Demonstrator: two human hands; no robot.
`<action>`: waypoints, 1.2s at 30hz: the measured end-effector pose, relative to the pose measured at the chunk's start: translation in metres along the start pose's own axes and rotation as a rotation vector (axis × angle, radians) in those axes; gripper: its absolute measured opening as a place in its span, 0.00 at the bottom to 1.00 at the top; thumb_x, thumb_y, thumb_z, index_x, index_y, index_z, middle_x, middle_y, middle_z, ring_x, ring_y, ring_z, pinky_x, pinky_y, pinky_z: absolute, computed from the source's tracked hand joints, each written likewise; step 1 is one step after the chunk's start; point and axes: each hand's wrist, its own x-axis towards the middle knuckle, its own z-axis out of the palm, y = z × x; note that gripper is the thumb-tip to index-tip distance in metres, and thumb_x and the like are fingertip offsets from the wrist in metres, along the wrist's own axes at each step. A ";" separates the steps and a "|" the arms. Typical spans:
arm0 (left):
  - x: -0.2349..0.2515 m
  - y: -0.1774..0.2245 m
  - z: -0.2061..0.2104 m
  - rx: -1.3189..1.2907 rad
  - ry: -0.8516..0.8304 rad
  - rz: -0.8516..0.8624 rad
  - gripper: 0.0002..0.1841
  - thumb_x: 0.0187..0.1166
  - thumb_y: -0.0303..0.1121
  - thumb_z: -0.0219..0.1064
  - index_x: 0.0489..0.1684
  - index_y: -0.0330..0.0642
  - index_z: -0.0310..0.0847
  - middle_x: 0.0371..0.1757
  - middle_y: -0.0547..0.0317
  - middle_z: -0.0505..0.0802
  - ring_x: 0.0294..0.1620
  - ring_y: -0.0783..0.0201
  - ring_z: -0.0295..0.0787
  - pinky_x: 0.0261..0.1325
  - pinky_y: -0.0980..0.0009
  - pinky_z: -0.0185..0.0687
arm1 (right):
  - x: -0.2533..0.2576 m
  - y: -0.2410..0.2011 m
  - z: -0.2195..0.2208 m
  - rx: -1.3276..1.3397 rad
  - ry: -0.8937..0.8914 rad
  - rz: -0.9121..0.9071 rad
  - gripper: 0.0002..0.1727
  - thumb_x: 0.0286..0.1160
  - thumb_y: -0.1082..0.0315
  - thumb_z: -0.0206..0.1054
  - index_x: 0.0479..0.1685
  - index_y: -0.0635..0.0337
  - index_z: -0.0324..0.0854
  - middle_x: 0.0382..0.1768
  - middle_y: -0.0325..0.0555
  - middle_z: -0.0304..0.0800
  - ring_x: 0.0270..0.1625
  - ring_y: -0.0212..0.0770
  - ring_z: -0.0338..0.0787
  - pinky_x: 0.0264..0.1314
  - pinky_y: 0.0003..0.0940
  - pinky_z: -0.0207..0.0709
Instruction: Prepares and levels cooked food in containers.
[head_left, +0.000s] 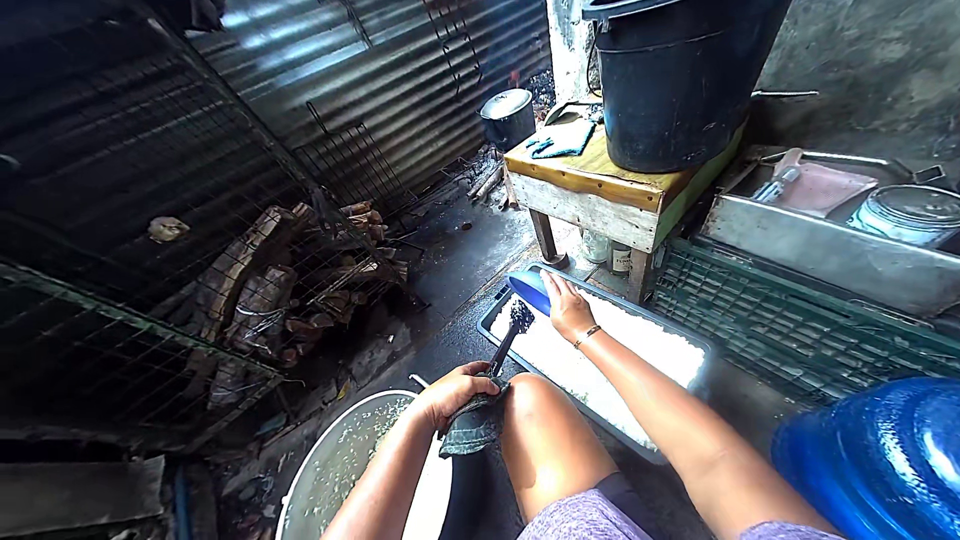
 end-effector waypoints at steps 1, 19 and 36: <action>0.002 -0.001 0.000 0.021 0.004 -0.013 0.34 0.71 0.32 0.70 0.82 0.44 0.68 0.54 0.48 0.92 0.47 0.58 0.92 0.52 0.60 0.89 | -0.003 -0.004 -0.007 -0.002 0.081 -0.038 0.35 0.76 0.80 0.61 0.88 0.59 0.67 0.82 0.56 0.77 0.78 0.61 0.82 0.70 0.59 0.81; 0.005 0.005 0.003 0.754 0.228 -0.068 0.38 0.82 0.51 0.67 0.94 0.64 0.57 0.75 0.48 0.86 0.76 0.47 0.82 0.77 0.39 0.73 | -0.011 0.008 0.007 0.118 0.092 0.194 0.35 0.76 0.83 0.56 0.88 0.59 0.67 0.84 0.58 0.74 0.83 0.60 0.77 0.82 0.54 0.73; -0.001 -0.022 0.020 1.355 0.370 -0.163 0.40 0.80 0.31 0.57 0.97 0.63 0.49 0.68 0.36 0.87 0.52 0.35 0.91 0.49 0.36 0.83 | -0.016 0.000 0.028 -0.133 0.015 -0.370 0.28 0.80 0.77 0.59 0.82 0.58 0.77 0.74 0.60 0.84 0.73 0.61 0.87 0.71 0.57 0.82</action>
